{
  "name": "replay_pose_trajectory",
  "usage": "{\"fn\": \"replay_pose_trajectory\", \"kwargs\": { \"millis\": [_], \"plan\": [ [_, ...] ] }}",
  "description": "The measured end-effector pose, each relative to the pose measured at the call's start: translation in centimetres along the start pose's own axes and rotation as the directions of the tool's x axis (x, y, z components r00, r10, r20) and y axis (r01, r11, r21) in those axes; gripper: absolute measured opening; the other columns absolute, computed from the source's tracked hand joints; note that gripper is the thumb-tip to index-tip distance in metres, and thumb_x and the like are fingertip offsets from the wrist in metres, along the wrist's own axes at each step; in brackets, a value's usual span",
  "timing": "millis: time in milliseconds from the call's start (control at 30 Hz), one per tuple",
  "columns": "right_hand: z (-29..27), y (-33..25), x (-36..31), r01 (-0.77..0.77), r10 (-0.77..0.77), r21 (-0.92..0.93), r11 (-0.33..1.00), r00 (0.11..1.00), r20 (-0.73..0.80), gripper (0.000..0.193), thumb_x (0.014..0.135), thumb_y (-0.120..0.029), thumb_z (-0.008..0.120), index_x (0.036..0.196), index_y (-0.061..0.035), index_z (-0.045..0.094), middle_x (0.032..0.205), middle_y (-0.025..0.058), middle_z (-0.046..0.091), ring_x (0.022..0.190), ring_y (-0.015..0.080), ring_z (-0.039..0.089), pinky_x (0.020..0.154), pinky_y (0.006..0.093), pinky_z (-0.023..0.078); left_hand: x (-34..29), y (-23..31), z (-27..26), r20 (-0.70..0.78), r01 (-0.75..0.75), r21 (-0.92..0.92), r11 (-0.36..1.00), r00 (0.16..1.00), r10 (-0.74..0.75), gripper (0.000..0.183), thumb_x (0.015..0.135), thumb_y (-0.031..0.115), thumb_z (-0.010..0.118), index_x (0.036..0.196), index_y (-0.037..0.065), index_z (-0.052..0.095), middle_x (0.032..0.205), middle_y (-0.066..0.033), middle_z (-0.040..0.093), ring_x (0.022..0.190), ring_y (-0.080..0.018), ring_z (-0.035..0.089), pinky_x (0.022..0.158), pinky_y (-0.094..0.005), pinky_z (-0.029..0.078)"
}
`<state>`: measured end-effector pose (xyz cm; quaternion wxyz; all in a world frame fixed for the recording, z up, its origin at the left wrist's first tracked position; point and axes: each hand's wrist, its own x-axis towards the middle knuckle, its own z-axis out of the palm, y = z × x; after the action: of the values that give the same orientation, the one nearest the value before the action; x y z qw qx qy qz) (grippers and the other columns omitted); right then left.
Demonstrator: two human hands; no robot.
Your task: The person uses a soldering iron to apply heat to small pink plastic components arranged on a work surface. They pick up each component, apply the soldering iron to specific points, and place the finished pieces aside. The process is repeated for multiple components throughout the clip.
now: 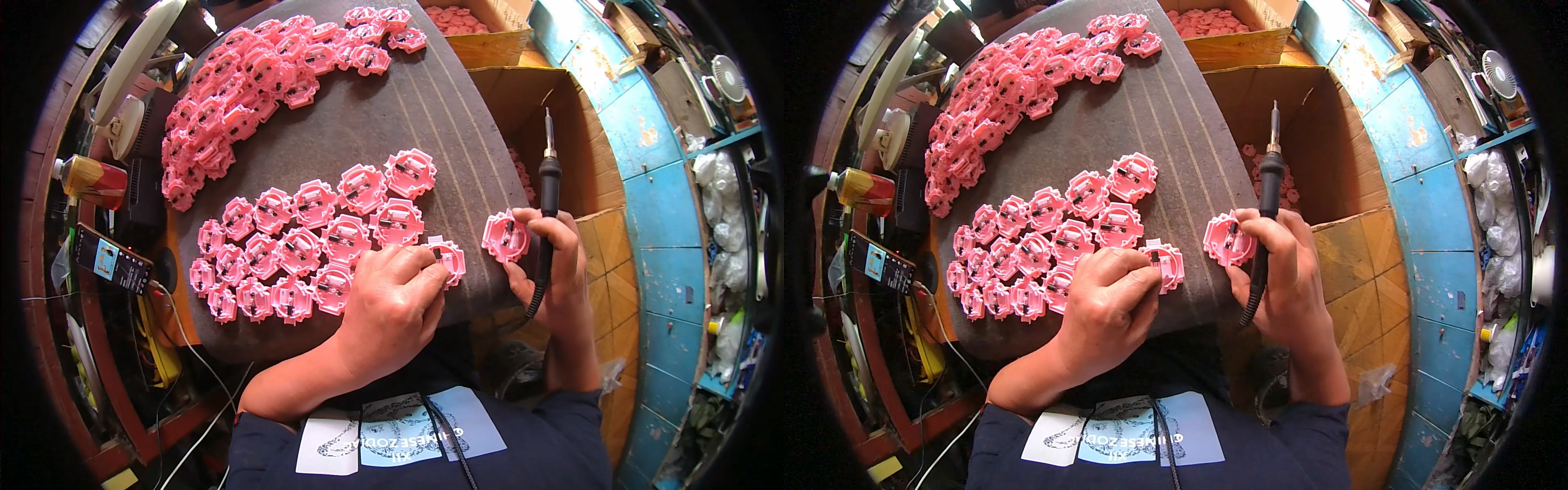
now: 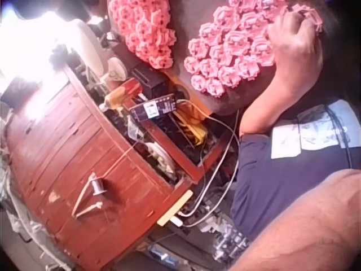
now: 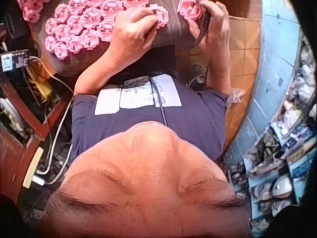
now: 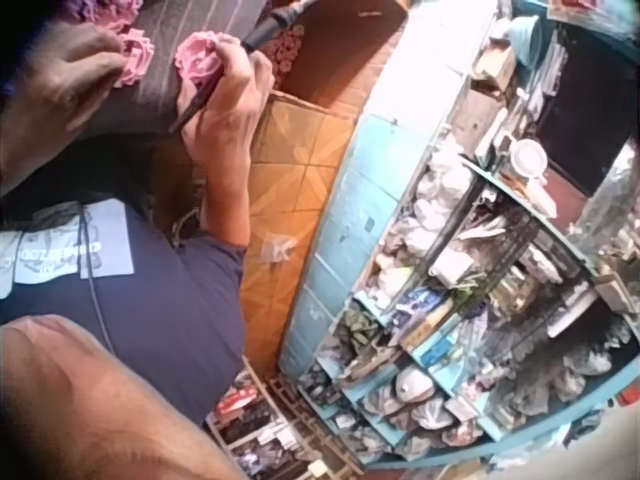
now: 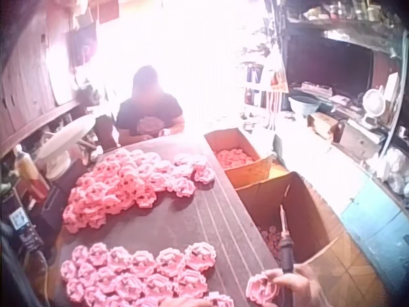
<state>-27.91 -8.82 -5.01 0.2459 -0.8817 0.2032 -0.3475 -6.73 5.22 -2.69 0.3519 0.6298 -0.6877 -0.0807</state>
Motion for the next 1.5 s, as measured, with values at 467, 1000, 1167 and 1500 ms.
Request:
{"fn": "replay_pose_trajectory", "kwargs": {
  "millis": [467,1000,1167,1500],
  "plan": [
    [1.5,-0.9,-3.0,-0.051,0.088,0.252,0.966,0.987,-0.137,0.065,0.080,0.009,0.077,0.135,-0.0058,0.046,0.129,0.0251,0.065,0.109,0.0387,0.066,0.091,0.0472,0.056,2.4,0.3,1.1,0.023,-0.067,0.230,0.971,0.998,0.064,0.019,0.082,0.002,0.075,0.099,0.006,0.069,0.102,-0.0082,0.068,0.091,-0.0288,0.065,0.080,-0.0420,0.047],
    [5.6,-2.8,-1.9,0.167,-0.129,0.231,0.958,0.977,-0.169,0.057,0.085,0.002,0.080,0.130,-0.0067,0.047,0.119,0.0233,0.067,0.108,0.0435,0.068,0.092,0.0546,0.056,-2.1,1.0,1.1,-0.001,-0.058,-0.041,0.997,0.998,0.058,0.045,0.084,-0.010,0.072,0.128,-0.004,0.062,0.117,-0.0218,0.066,0.100,-0.0388,0.070,0.085,-0.0463,0.060],
    [5.7,-3.3,-2.3,0.207,-0.191,0.080,0.975,0.966,-0.173,0.055,0.083,0.002,0.082,0.125,-0.0092,0.047,0.107,0.0171,0.068,0.097,0.0369,0.067,0.085,0.0495,0.055,-1.7,0.8,1.0,0.005,-0.064,-0.039,0.997,0.998,0.064,0.048,0.084,-0.009,0.073,0.130,-0.004,0.061,0.115,-0.0219,0.067,0.100,-0.0403,0.070,0.088,-0.0469,0.059],
    [6.7,-3.3,-1.9,0.203,-0.156,0.158,0.966,0.951,-0.268,0.044,0.087,0.009,0.072,0.122,-0.0054,0.050,0.099,0.0151,0.069,0.086,0.0345,0.068,0.078,0.0467,0.054,-2.0,1.2,1.4,-0.035,-0.024,-0.094,0.995,0.999,0.020,0.041,0.079,-0.008,0.076,0.119,-0.004,0.067,0.112,-0.0190,0.064,0.095,-0.0342,0.069,0.073,-0.0411,0.059]
  ]
}}
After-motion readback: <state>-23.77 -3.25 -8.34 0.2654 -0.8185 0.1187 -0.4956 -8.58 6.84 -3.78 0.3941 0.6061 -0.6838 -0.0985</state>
